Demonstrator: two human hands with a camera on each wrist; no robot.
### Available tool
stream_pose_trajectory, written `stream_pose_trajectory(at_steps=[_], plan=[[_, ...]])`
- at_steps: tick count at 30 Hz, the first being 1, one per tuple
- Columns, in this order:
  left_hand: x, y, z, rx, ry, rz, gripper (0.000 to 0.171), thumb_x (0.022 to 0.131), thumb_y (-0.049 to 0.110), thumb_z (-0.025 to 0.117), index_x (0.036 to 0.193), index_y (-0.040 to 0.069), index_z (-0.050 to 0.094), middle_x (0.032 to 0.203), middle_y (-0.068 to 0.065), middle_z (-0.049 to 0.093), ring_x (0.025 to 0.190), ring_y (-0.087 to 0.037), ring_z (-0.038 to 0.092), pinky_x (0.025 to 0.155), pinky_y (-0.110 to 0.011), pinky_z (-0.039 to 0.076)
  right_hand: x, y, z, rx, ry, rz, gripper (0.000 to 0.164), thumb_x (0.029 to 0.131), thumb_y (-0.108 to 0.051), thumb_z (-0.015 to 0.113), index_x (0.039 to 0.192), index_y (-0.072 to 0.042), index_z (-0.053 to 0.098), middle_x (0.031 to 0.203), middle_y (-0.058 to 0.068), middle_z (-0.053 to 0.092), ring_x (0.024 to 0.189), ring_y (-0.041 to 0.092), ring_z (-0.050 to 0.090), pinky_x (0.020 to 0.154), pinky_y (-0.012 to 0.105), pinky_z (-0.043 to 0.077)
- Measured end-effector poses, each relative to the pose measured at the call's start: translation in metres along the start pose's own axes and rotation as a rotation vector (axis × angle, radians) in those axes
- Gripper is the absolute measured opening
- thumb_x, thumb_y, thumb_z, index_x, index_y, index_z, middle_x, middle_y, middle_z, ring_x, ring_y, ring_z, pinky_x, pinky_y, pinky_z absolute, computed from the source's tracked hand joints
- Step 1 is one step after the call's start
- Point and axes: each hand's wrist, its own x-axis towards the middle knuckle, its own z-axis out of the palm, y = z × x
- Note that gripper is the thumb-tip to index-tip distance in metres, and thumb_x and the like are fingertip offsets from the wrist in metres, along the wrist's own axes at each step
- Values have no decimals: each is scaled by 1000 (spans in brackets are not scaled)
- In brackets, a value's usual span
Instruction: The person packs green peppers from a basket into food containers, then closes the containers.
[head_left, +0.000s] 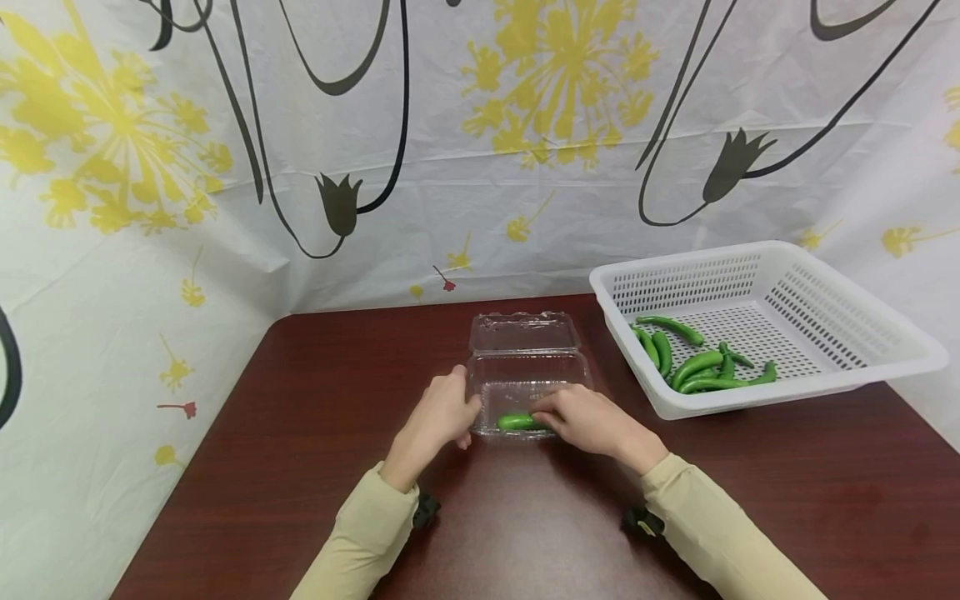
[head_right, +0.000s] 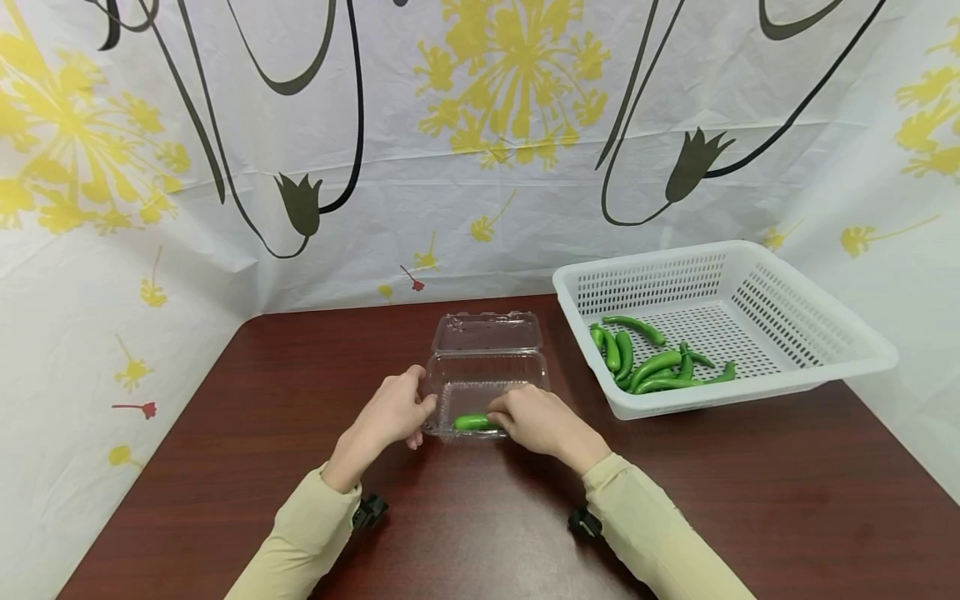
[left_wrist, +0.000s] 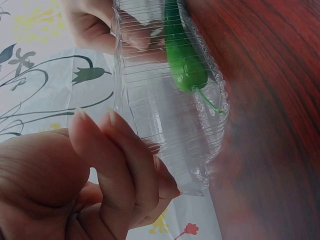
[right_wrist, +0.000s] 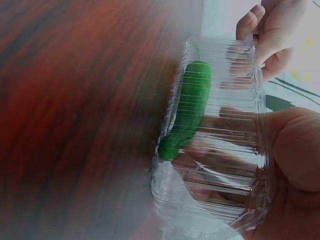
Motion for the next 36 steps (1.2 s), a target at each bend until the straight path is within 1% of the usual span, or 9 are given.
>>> stream_pose_trajectory(at_steps=[3, 10, 14, 18, 21, 25, 28, 36], plan=[[0, 0, 0, 2, 1, 2, 54, 88, 10, 53, 135, -8, 31, 61, -7, 56, 33, -13, 55, 43, -24, 48, 0, 0, 0, -2, -3, -15, 17, 89, -23, 59, 97, -15, 71, 97, -3, 66, 92, 15, 62, 76, 38, 51], [0, 0, 1, 4, 9, 3, 54, 88, 9, 53, 134, -8, 32, 65, -8, 56, 33, -12, 54, 42, -24, 48, 1, 1, 0, 30, 5, -28, 16, 90, -21, 59, 99, -13, 70, 94, -6, 66, 89, 13, 62, 75, 37, 50], [0, 0, 1, 0, 5, 1, 54, 88, 9, 53, 134, -8, 31, 67, -9, 56, 33, -13, 55, 41, -24, 48, 1, 2, 0, 58, 24, -46, 17, 89, -18, 60, 100, -9, 69, 94, -2, 67, 89, 13, 62, 77, 36, 50], [1, 0, 1, 2, 3, -3, 54, 88, 9, 53, 134, -8, 31, 68, -10, 57, 33, -13, 55, 42, -24, 48, 1, 4, -3, 84, 61, -76, 19, 88, -15, 61, 102, -5, 67, 94, 2, 66, 89, 14, 62, 79, 34, 50], [1, 0, 1, 7, 5, -4, 54, 88, 10, 53, 134, -8, 32, 68, -10, 56, 33, -13, 55, 43, -24, 48, 1, 4, -7, 79, 100, -90, 18, 87, -14, 62, 102, -5, 66, 92, 1, 66, 86, 12, 61, 77, 32, 50], [1, 0, 1, 5, 4, -2, 54, 88, 9, 54, 134, -8, 31, 67, -10, 57, 33, -13, 54, 43, -24, 48, 1, 3, -15, 69, 142, -92, 14, 87, -14, 63, 100, -9, 66, 91, -1, 64, 84, 9, 59, 74, 30, 49], [0, 0, 1, 6, 2, -3, 55, 88, 9, 54, 135, -8, 30, 67, -10, 57, 33, -13, 54, 42, -24, 48, 0, 2, -20, 70, 154, -89, 13, 86, -14, 63, 99, -10, 66, 91, -1, 64, 83, 8, 57, 73, 30, 49], [0, 0, 2, 11, 11, 0, 52, 87, 9, 54, 132, -8, 34, 68, -11, 57, 32, -12, 54, 42, -23, 48, -4, 2, -31, 81, 182, -65, 15, 86, -14, 64, 100, -8, 66, 93, 0, 63, 84, 10, 58, 74, 30, 49]])
